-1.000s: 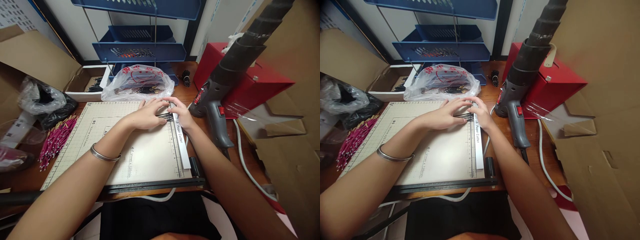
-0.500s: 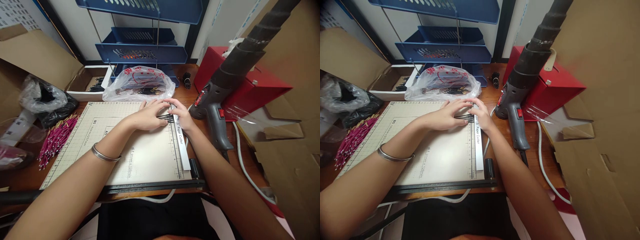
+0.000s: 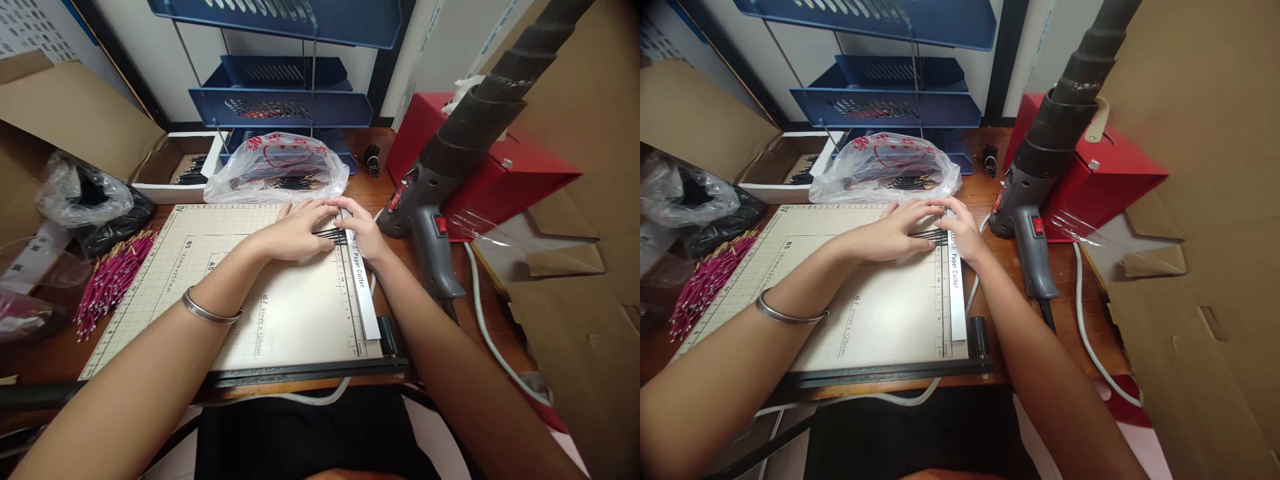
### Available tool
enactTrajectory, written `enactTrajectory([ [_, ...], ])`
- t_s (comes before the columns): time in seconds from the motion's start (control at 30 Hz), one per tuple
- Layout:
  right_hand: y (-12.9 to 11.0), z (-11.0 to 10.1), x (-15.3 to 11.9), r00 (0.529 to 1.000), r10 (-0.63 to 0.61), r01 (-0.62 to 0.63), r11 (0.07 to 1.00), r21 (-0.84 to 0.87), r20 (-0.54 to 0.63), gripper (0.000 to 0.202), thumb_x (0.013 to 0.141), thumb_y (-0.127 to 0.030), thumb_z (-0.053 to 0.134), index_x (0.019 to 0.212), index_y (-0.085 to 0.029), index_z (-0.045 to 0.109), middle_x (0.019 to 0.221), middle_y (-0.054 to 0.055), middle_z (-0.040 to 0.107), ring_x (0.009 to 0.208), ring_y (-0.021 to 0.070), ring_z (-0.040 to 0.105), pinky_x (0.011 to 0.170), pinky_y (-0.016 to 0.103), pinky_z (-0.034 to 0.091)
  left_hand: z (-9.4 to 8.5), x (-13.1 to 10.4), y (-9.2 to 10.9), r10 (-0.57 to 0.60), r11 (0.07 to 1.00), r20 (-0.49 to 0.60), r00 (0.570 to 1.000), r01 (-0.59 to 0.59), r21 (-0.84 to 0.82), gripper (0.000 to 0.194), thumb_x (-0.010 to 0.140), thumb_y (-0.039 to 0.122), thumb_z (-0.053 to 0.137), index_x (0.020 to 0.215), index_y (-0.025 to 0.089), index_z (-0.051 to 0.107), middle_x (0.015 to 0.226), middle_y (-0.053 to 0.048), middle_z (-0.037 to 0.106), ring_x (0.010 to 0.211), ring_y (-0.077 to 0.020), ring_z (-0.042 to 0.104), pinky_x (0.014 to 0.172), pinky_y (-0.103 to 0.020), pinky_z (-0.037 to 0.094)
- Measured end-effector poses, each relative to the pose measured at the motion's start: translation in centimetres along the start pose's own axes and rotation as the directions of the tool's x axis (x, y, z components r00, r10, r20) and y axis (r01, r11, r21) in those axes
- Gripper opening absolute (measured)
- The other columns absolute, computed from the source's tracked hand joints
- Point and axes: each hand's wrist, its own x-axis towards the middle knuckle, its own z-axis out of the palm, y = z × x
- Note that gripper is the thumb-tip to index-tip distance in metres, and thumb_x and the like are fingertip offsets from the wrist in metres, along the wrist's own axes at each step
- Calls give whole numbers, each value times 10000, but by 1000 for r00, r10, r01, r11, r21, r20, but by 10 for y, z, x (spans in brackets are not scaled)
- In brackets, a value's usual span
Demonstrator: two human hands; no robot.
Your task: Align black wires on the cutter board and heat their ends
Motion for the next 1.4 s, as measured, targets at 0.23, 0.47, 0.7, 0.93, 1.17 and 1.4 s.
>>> enactTrajectory([
  [0.23, 1, 1, 0, 999, 13, -13, 1000, -6, -32, 352, 622, -374, 718, 946, -237, 737, 1165, 59, 701, 1321, 344, 590, 1313, 523, 337, 2, 0, -2, -7, 991, -90, 996, -5, -131, 404, 981, 439, 541, 1314, 230, 635, 1584, -125, 653, 1545, -347, 527, 1412, -697, 127],
  [0.47, 0, -2, 1, 1000, -10, 7, 995, -99, -24, 233, 657, -393, 726, 839, -250, 753, 1163, 62, 691, 1459, 363, 517, 1359, 516, 279, 12, 8, -12, 0, 984, -253, 967, -46, -174, 186, 961, 406, 604, 915, 234, 658, 1529, -120, 723, 1475, -349, 618, 1362, -639, 335],
  [0.7, -1, -1, 0, 998, 38, -43, 995, -90, -57, 232, 650, -386, 735, 835, -251, 768, 1258, 76, 668, 1578, 376, 408, 1382, 530, 234, 12, 8, -13, 12, 989, -241, 970, -47, -140, 285, 998, 449, 633, 915, 221, 782, 1708, -107, 584, 1608, -369, 526, 1408, -615, 270],
  [0.93, -2, 1, 0, 998, 24, -28, 997, -69, -55, 240, 638, -392, 718, 826, -252, 763, 1161, 67, 669, 1504, 367, 464, 1362, 526, 266, 13, 8, -16, 62, 980, -252, 966, -106, -166, 283, 984, 481, 685, 925, 240, 822, 1669, -63, 627, 1564, -364, 559, 1397, -611, 305],
  [1.17, -5, 1, -1, 999, 3, -6, 997, -75, -46, 225, 646, -420, 701, 788, -249, 735, 1037, 59, 641, 1317, 340, 554, 1293, 504, 351, 7, 1, -9, 87, 992, -169, 982, -101, -79, 293, 933, 520, 744, 1027, 245, 776, 1760, -78, 520, 1668, -395, 408, 1416, -708, 145],
  [1.4, -4, 0, 0, 999, 0, -3, 997, -76, -36, 223, 658, -411, 696, 803, -246, 735, 1044, 53, 620, 1303, 330, 548, 1303, 504, 332, 4, -4, -3, 82, 995, -118, 990, -87, -37, 270, 873, 446, 764, 1038, 240, 707, 1764, -105, 503, 1678, -436, 375, 1388, -786, 70],
])
